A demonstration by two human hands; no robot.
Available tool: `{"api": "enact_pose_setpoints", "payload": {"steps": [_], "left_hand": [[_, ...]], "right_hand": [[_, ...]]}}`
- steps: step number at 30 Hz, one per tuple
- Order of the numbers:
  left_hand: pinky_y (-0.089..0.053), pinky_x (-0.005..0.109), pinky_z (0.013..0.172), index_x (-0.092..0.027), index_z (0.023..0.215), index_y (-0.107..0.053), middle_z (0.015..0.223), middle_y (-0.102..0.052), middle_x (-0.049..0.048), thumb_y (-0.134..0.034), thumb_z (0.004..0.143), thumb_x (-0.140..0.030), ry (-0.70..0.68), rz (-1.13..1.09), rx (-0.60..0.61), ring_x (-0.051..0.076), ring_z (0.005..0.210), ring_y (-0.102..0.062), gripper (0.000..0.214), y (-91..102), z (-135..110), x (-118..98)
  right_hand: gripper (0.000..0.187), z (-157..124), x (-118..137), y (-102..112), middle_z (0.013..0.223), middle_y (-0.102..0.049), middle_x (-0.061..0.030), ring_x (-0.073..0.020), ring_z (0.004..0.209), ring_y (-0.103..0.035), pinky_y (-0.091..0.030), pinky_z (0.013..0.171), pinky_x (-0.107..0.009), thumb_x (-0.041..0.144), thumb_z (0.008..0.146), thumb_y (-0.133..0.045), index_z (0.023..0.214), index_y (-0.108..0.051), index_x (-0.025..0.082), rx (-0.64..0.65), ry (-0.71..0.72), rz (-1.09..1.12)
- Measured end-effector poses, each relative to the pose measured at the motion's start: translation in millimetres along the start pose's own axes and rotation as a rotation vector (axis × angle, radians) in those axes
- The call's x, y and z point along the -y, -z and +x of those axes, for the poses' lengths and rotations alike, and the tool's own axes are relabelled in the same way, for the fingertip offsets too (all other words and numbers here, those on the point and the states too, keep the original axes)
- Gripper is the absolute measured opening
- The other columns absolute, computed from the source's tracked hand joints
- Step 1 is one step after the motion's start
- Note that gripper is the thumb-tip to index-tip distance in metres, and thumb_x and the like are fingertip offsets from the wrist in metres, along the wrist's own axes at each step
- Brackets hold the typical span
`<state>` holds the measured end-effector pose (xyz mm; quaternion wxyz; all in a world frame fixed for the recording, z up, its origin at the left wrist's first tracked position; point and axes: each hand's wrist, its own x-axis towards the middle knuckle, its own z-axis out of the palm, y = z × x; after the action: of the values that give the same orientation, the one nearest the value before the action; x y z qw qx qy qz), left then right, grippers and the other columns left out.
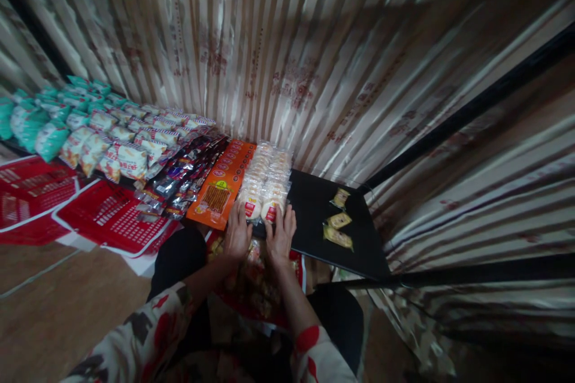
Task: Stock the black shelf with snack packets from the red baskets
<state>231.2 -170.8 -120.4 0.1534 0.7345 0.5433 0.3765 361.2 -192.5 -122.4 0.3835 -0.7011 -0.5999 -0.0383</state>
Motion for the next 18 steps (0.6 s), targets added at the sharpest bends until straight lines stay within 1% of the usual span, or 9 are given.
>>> {"api": "enact_pose_setpoints", "payload": {"steps": [3,6,7,8,9,10,13,15,18], "left_hand": [[-0.028,0.048,0.108,-0.005,0.136,-0.030,0.143,-0.027,0.0215,-0.037,0.085,-0.015,-0.045,-0.025,-0.029,0.030,0.135,-0.022,0.052,1.4,-18,2],[-0.033,0.046,0.105,-0.008,0.124,-0.047,0.130,-0.046,0.0181,-0.033,0.085,-0.013,-0.082,-0.052,-0.011,0.026,0.125,-0.039,0.042,3.6,-50,6],[-0.035,0.045,0.103,-0.010,0.118,-0.052,0.123,-0.051,0.0163,-0.034,0.084,-0.012,-0.095,-0.054,0.035,0.025,0.121,-0.043,0.039,4.3,-62,8],[-0.037,0.043,0.101,-0.012,0.114,-0.055,0.118,-0.055,0.0146,-0.036,0.082,-0.013,-0.135,-0.063,0.129,0.024,0.116,-0.047,0.037,4.8,-73,11],[-0.039,0.041,0.100,-0.013,0.111,-0.057,0.116,-0.057,0.0130,-0.038,0.080,-0.013,-0.163,-0.072,0.228,0.024,0.113,-0.049,0.036,4.9,-81,14],[-0.039,0.040,0.100,-0.015,0.112,-0.058,0.116,-0.058,0.0118,-0.039,0.079,-0.012,-0.151,-0.070,0.308,0.023,0.112,-0.050,0.037,4.7,-87,18],[-0.034,0.041,0.103,-0.010,0.118,-0.055,0.124,-0.054,0.0149,-0.039,0.078,-0.010,0.108,0.012,0.335,0.027,0.121,-0.045,0.043,2.3,-84,31],[-0.031,0.039,0.106,-0.008,0.125,-0.049,0.129,-0.051,0.0165,-0.040,0.079,-0.013,0.295,0.070,0.351,0.028,0.125,-0.041,0.046,0.1,-69,39],[-0.031,0.032,0.104,-0.009,0.128,-0.045,0.130,-0.051,0.0153,-0.042,0.083,-0.020,0.523,0.105,0.419,0.025,0.124,-0.043,0.046,-3.6,-40,47]], "right_hand": [[0.044,-17,4,9,0.142,-0.034,-0.0153,-0.0272,0.133,-0.025,-0.031,0.102,-0.051,0.032,0.093,-0.031,0.131,-0.043,0.015,-0.059,0.013,0.051],[0.036,-47,4,15,0.113,-0.057,-0.0141,-0.0238,0.111,-0.048,-0.038,0.094,-0.045,0.029,0.092,-0.030,0.111,-0.056,0.014,-0.071,0.009,0.128],[0.034,-58,3,16,0.101,-0.060,-0.0117,-0.0223,0.100,-0.052,-0.041,0.090,-0.042,0.029,0.092,-0.029,0.102,-0.059,0.015,-0.036,-0.009,0.135],[0.034,-68,0,16,0.091,-0.062,-0.0090,-0.0209,0.091,-0.054,-0.042,0.086,-0.039,0.029,0.092,-0.029,0.094,-0.061,0.017,0.018,-0.035,0.123],[0.034,-77,-3,14,0.087,-0.062,-0.0074,-0.0204,0.087,-0.054,-0.042,0.085,-0.038,0.029,0.092,-0.028,0.089,-0.061,0.019,0.094,-0.053,0.096],[0.033,-84,-7,11,0.089,-0.063,-0.0074,-0.0211,0.089,-0.054,-0.041,0.086,-0.038,0.029,0.091,-0.030,0.090,-0.061,0.019,0.148,-0.089,0.054],[0.035,-92,-23,1,0.109,-0.061,-0.0137,-0.0264,0.106,-0.051,-0.037,0.093,-0.041,0.031,0.086,-0.035,0.105,-0.059,0.013,0.203,-0.215,-0.081],[0.040,-86,-31,-5,0.117,-0.059,-0.0167,-0.0279,0.112,-0.049,-0.034,0.096,-0.041,0.032,0.085,-0.037,0.111,-0.058,0.010,0.271,-0.244,-0.143],[0.042,-71,-35,-10,0.115,-0.061,-0.0189,-0.0278,0.112,-0.051,-0.034,0.096,-0.037,0.034,0.086,-0.036,0.109,-0.060,0.008,0.415,-0.267,-0.203]]}}
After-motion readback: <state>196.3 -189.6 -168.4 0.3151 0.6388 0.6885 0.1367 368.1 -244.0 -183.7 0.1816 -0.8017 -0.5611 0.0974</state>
